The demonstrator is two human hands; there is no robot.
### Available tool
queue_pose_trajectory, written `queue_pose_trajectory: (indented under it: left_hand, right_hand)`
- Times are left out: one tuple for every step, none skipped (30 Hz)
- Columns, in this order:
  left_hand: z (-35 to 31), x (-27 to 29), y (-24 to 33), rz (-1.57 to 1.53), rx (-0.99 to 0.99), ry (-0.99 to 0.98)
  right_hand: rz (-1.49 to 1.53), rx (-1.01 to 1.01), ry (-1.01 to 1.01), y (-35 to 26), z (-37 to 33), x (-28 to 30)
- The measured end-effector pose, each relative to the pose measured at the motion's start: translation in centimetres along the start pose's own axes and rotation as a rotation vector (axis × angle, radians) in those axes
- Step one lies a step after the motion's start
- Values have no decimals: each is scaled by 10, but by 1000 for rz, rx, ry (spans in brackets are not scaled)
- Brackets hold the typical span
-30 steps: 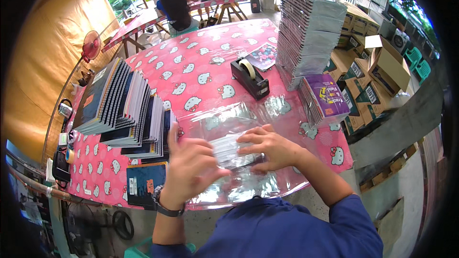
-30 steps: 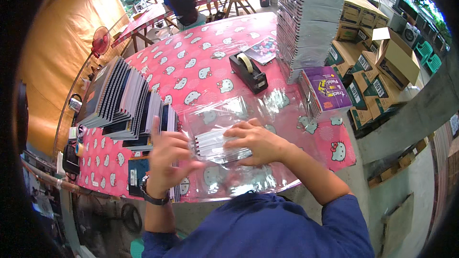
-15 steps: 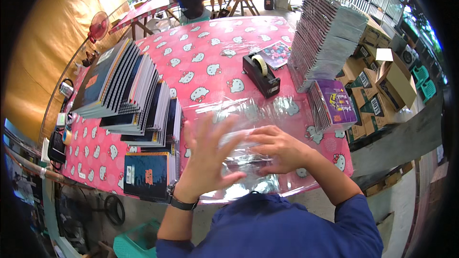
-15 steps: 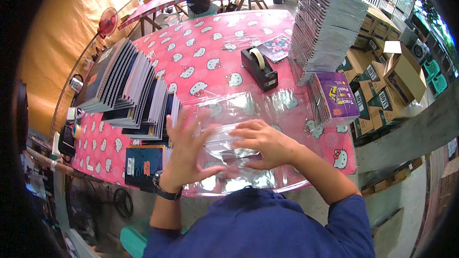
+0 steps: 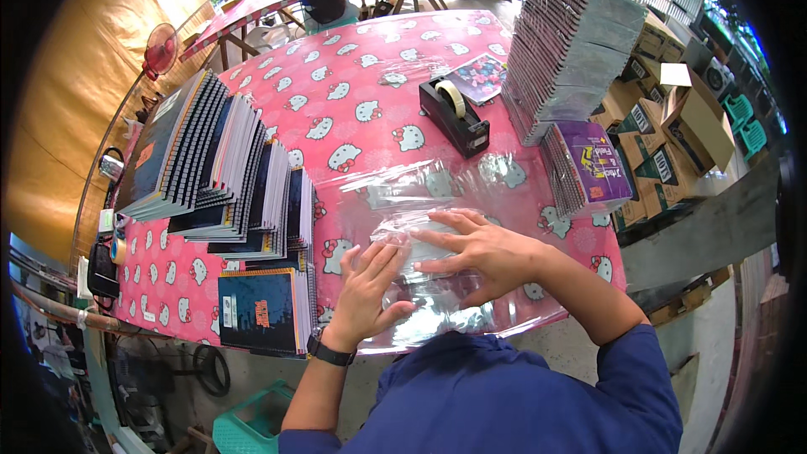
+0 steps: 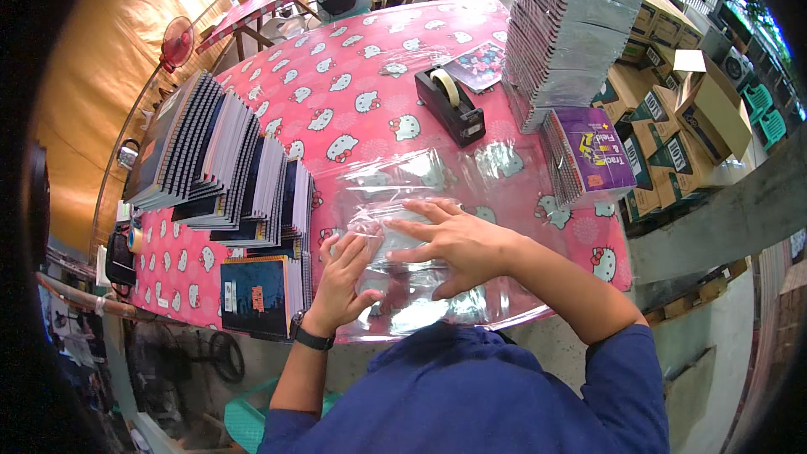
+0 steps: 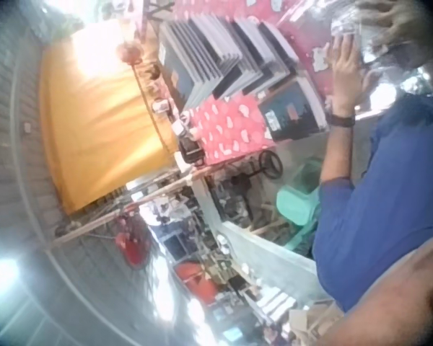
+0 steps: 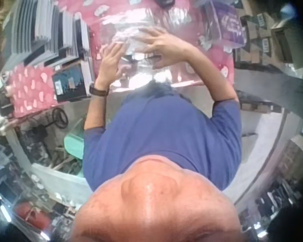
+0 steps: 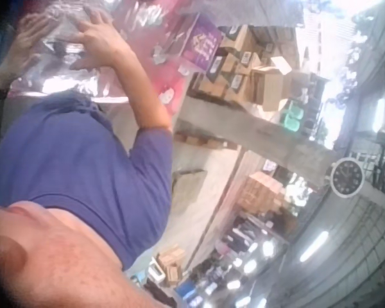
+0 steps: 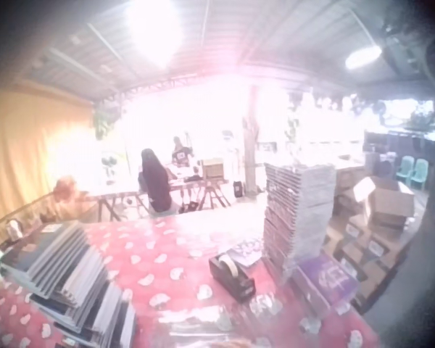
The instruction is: The person places a notebook into a plastic bag, folds the edges of the bag, and secures them with tape using a dispenser.
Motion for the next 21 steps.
queue_pose_trajectory:
  left_hand:
    - [6, -1, 2, -62, -6, 7]
    - [7, -1, 2, -68, -7, 10]
    - [9, -2, 5, -34, -40, -32]
    - [11, -4, 7, -1, -73, -73]
    - [10, -5, 7, -1, -75, -72]
    - [5, 12, -1, -108, 6, 150]
    - [-4, 27, -10, -214, 88, 372]
    - [-7, 28, -12, -210, 90, 373]
    - [-6, 17, -9, -161, 60, 211]
    - [-6, 4, -6, -119, 31, 48]
    - [-2, 2, -3, -106, 19, 14]
    - [4, 4, -3, -106, 21, 13]
    - [10, 1, 0, -95, -2, -51]
    - [13, -3, 2, -84, -26, -115]
    - [17, -3, 2, -26, -29, -144]
    - [19, -2, 3, -27, -38, -147]
    - [20, -1, 4, -15, -38, -147]
    - [20, 0, 3, -3, -37, -144]
    - [20, 0, 3, -6, -44, -145]
    - [22, 0, 3, -7, -59, -142]
    - [20, 2, 3, -2, -60, -141]
  right_hand:
    - [-14, -26, -36, 2, 1, -2]
    - [-27, -52, -73, 5, 2, -4]
    - [-29, -54, -72, 7, 4, -2]
    - [-17, -52, -97, 10, 6, -3]
    - [-4, -49, -122, 11, 7, -5]
    - [-4, -45, -121, 10, 7, -4]
    - [-2, -40, -116, 8, 6, -3]
    - [0, -35, -110, 5, 6, -3]
    - [1, -30, -110, 3, 6, -2]
    - [-45, -40, -109, 2, 6, -3]
    - [-90, -50, -106, 2, 6, -5]
    - [-88, -48, -107, 3, 7, -5]
    - [-39, -47, -136, 6, 7, -6]
    - [9, -45, -165, 9, 8, -7]
    - [9, -52, -159, 18, 12, -5]
    - [140, -39, -255, 28, 16, -9]
    - [272, -26, -350, 39, 20, -13]
    - [654, -159, -430, 60, 26, -15]
    - [1039, -292, -500, 81, 31, -23]
    - [882, -410, -466, 108, 34, -33]
    - [1167, -509, -544, 121, 35, -52]
Point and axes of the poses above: each hand's wrist, its own z-axis towards the middle knuckle, its own x-axis out of the back of the hand, y = z × x, the point moved 9 cm from there along z, towards the middle knuckle, and after that the axes turned 13 degrees about -x, right-handed, at the moved point
